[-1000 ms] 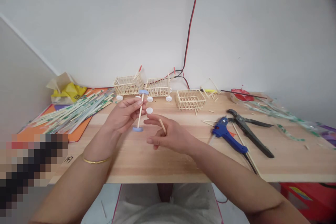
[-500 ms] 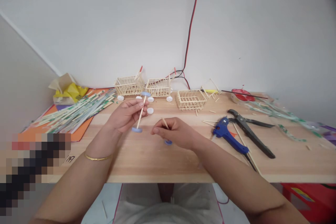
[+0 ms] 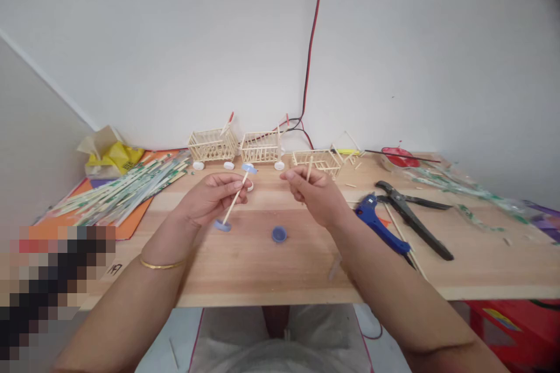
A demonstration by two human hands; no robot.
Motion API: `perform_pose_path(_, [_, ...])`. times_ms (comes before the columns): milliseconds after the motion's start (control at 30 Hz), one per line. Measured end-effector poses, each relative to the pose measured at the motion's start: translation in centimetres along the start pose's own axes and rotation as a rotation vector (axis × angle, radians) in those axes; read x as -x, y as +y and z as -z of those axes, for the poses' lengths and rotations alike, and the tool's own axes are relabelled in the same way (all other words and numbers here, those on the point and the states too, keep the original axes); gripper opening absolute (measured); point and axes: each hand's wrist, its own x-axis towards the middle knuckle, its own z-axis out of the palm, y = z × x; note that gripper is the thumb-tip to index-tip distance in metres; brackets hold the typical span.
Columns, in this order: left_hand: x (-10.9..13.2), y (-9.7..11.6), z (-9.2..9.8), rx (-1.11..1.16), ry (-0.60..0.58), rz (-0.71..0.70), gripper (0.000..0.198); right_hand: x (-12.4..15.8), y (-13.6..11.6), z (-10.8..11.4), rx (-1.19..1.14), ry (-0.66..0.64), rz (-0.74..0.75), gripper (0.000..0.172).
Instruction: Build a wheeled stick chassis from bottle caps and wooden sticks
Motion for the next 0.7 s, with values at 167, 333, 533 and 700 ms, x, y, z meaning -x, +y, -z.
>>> perform_pose_path(167, [0.4, 1.7, 2.3, -0.310, 0.164, -0.041, 0.030, -1.2, -0.1, 2.0, -0.020, 0.194, 0.090, 0.031])
perform_pose_path(333, [0.8, 3.5, 6.6, -1.179, 0.606, -0.010, 0.029, -1.3, -0.4, 3.2, 0.248, 0.267, 0.210, 0.031])
perform_pose_path(533, [-0.1, 2.8, 7.9, -1.695, 0.552, 0.177, 0.033, -0.8, -1.3, 3.3, 0.746, 0.245, 0.386, 0.026])
perform_pose_path(700, [-0.4, 2.0, 7.4, -1.750, 0.555, 0.227, 0.022, -1.2, -1.0, 3.7, 0.898, 0.142, 0.444, 0.031])
